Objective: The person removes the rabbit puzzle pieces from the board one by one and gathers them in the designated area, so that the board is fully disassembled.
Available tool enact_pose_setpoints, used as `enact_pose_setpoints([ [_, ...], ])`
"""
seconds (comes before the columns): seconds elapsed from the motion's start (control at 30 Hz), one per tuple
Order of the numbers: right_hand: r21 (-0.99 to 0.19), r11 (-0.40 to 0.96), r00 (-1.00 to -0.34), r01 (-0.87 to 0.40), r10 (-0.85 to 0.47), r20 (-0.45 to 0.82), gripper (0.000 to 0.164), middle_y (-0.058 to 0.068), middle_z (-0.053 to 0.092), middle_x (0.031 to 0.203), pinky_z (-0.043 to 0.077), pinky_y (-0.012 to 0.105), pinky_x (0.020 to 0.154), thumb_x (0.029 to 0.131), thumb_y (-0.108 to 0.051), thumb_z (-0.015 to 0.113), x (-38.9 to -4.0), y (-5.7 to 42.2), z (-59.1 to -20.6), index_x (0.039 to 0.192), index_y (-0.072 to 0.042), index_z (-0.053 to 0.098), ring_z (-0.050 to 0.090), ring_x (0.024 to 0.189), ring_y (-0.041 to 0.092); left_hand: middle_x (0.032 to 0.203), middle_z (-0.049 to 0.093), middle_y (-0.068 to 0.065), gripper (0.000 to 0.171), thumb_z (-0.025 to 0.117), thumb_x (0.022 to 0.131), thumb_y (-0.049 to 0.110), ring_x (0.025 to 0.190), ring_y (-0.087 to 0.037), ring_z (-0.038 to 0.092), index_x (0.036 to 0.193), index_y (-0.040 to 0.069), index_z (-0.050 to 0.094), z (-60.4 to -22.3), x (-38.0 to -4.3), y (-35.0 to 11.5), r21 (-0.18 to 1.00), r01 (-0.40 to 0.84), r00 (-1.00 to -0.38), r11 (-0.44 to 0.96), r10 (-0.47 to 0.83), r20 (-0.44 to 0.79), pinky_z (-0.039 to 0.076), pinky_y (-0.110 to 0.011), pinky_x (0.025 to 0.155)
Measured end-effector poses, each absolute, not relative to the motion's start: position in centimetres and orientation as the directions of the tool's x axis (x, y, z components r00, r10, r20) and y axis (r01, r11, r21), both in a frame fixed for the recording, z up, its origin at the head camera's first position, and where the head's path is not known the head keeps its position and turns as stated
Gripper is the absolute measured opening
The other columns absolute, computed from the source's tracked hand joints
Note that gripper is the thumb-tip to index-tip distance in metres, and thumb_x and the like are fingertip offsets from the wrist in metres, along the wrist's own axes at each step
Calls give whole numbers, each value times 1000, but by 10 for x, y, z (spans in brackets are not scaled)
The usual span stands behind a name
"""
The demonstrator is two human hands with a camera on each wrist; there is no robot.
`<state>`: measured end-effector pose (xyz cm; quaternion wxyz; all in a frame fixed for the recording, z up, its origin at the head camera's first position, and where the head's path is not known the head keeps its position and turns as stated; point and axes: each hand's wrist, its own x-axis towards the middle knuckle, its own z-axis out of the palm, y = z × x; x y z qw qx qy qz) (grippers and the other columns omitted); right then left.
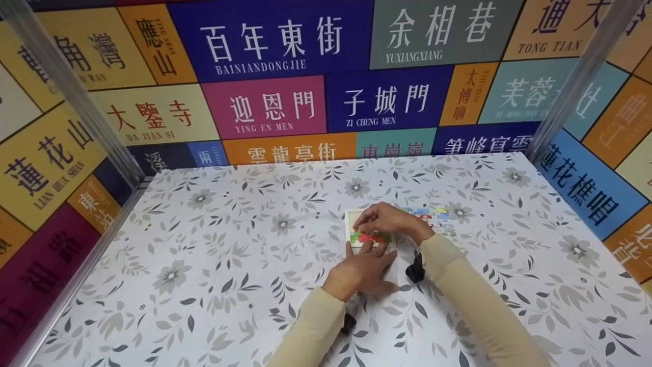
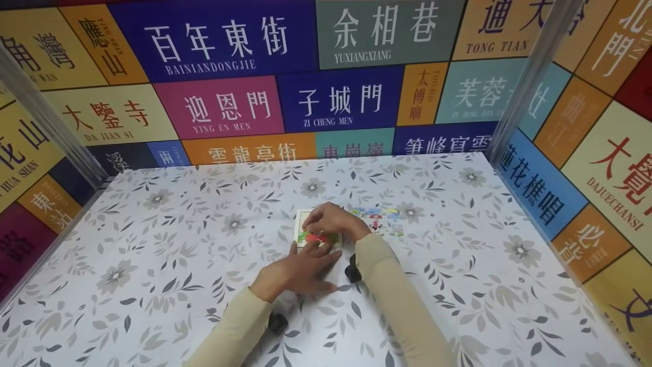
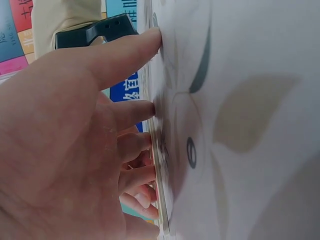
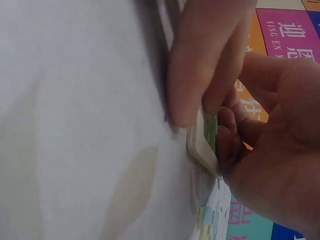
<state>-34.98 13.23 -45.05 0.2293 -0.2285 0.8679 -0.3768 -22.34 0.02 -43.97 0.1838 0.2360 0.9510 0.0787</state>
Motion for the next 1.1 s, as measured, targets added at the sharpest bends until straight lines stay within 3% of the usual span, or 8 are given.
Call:
enact_pose_setpoints([
  [0.2,-773,573,-764,-273,-617,-188,21,17,72,117,47,23,72,99,-11,61,-347,129,-453,113,-4,75,56,77,9,169,18,7,75,61,94,54,159,-20,9,158,35,29,-442,-223,1,245,415,-818,876,477,-322,12,-57,127],
  [0.37,-774,566,-767,-284,-619,-172,19,16,70,117,49,23,75,95,-10,66,-345,128,-454,111,-4,75,59,83,10,169,19,7,74,62,94,54,158,-21,10,158,36,29,-441,-221,1,239,414,-819,878,474,-323,14,-53,127],
  [0.5,-777,561,-773,-286,-614,-160,19,15,69,117,47,23,77,91,-10,72,-344,128,-455,108,-4,76,57,88,10,169,18,8,74,61,94,54,158,-20,10,158,37,29,-439,-221,-1,231,414,-818,881,471,-331,13,-56,127],
  [0.73,-782,559,-787,-275,-598,-151,20,20,71,101,47,25,66,90,-11,73,-343,126,-455,106,1,74,54,66,8,168,20,9,72,60,94,54,158,-19,12,157,36,31,-437,-222,-4,216,423,-813,880,474,-338,15,-60,125],
  [1.1,-772,600,-826,-211,-532,-188,18,14,71,107,45,22,67,92,-12,71,-342,124,-453,107,-1,73,53,74,8,169,19,10,71,60,94,52,158,-19,12,157,37,31,-439,-225,-7,236,416,-809,878,476,-346,12,-61,125],
])
